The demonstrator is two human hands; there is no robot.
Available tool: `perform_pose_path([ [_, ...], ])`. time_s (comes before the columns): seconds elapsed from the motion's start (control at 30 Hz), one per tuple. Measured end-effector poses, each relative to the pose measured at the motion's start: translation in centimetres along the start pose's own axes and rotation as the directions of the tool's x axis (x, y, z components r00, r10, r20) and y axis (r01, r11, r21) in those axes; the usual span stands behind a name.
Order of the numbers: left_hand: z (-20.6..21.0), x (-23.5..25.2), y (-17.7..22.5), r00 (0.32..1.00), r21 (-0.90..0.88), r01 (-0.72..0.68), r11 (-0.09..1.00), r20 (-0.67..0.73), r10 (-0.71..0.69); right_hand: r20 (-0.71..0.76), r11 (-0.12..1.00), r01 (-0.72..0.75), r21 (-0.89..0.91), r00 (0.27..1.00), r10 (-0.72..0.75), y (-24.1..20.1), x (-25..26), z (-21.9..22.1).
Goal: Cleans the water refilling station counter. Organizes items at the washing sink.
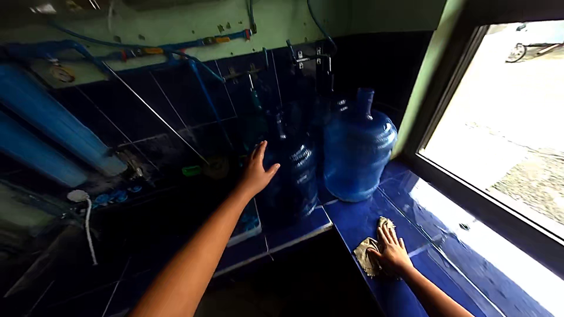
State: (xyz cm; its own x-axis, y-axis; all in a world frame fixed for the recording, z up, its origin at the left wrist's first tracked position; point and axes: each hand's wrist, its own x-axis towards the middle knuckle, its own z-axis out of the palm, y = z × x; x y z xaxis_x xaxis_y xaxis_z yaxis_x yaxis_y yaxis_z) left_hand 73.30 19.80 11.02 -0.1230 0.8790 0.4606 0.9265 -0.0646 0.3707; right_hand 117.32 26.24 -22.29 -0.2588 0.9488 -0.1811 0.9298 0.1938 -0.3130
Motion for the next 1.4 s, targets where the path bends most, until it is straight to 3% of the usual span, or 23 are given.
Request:
perform_pose_path([
  [0.07, -0.3, 5.4, -1.6, 0.993, -0.078, 0.117, 0.990, 0.038, -0.114, 0.091, 0.981, 0.192, -0.002, 0.977, -0.191, -2.3, 5.1, -0.3],
  [0.17, 0.8, 11.2, -2.7, 0.974, -0.373, 0.217, 0.902, 0.149, -0.173, 0.221, 0.913, 0.408, 0.015, 0.889, -0.402, -6.0, 11.9, -0.5],
  [0.23, 2.2, 13.0, -3.0, 0.973, -0.506, 0.222, 0.834, 0.167, -0.157, 0.261, 0.895, 0.446, 0.026, 0.861, -0.437, -8.5, 15.2, -0.3],
  [0.33, 3.8, 14.2, -3.7, 0.989, -0.594, 0.143, 0.791, 0.115, -0.092, 0.195, 0.933, 0.359, 0.031, 0.913, -0.358, -12.1, 17.3, 0.9],
  [0.47, 3.1, 15.4, -2.7, 1.000, -0.520, 0.021, 0.854, 0.017, -0.014, -0.023, 0.993, 0.116, 0.015, 0.993, -0.116, -14.6, 18.1, 2.2],
  [0.53, 2.0, 16.2, -1.4, 0.999, -0.513, -0.052, 0.857, -0.035, 0.040, -0.059, 0.995, 0.102, -0.020, 0.993, -0.103, -15.0, 18.5, 2.8],
  [0.67, 0.0, 18.8, 1.3, 0.981, -0.549, -0.191, 0.813, -0.098, 0.165, 0.219, 0.956, 0.275, -0.096, 0.943, -0.250, -17.8, 18.8, 2.0],
  [0.77, 1.5, 19.9, 2.1, 0.976, -0.559, -0.217, 0.800, -0.098, 0.196, 0.390, 0.904, 0.422, 0.070, 0.822, -0.414, -24.6, 16.6, 3.5],
  [0.83, 3.3, 20.2, 2.0, 0.984, -0.575, -0.175, 0.799, -0.067, 0.168, 0.478, 0.907, 0.356, 0.225, 0.771, -0.421, -30.6, 14.6, 4.0],
  [0.93, 5.9, 20.5, 1.2, 0.992, -0.554, -0.073, 0.829, 0.045, 0.118, 0.283, 0.916, 0.393, 0.083, 0.872, -0.400, -37.1, 14.6, 8.0],
  [1.03, 7.0, 20.5, 0.9, 0.981, -0.540, -0.071, 0.839, 0.115, 0.157, 0.234, 0.894, 0.447, 0.016, 0.868, -0.438, -40.4, 18.0, 9.6],
  [1.17, 3.8, 19.3, -1.7, 0.903, -0.465, -0.206, 0.861, 0.250, 0.351, 0.222, 0.885, 0.464, 0.037, 0.860, -0.460, -42.4, 21.4, 10.4],
  [1.23, 1.8, 16.2, -7.2, 0.936, -0.259, -0.141, 0.956, 0.281, 0.214, 0.178, 0.886, 0.462, 0.036, 0.869, -0.461, -41.8, 20.8, 10.3],
  [1.3, 0.9, 10.0, -16.0, 0.936, 0.094, 0.176, 0.980, 0.291, -0.196, 0.145, 0.894, 0.445, 0.043, 0.883, -0.447, -40.5, 19.0, 10.0],
  [1.33, 1.5, 5.5, -21.1, 0.873, 0.222, 0.364, 0.904, 0.256, -0.415, 0.124, 0.897, 0.440, 0.043, 0.889, -0.441, -39.6, 17.6, 10.0],
  [1.4, 4.0, -4.6, -29.8, 0.640, 0.308, 0.652, 0.693, 0.266, -0.721, 0.026, 0.894, 0.448, 0.013, 0.894, -0.448, -38.2, 15.2, 10.7],
])
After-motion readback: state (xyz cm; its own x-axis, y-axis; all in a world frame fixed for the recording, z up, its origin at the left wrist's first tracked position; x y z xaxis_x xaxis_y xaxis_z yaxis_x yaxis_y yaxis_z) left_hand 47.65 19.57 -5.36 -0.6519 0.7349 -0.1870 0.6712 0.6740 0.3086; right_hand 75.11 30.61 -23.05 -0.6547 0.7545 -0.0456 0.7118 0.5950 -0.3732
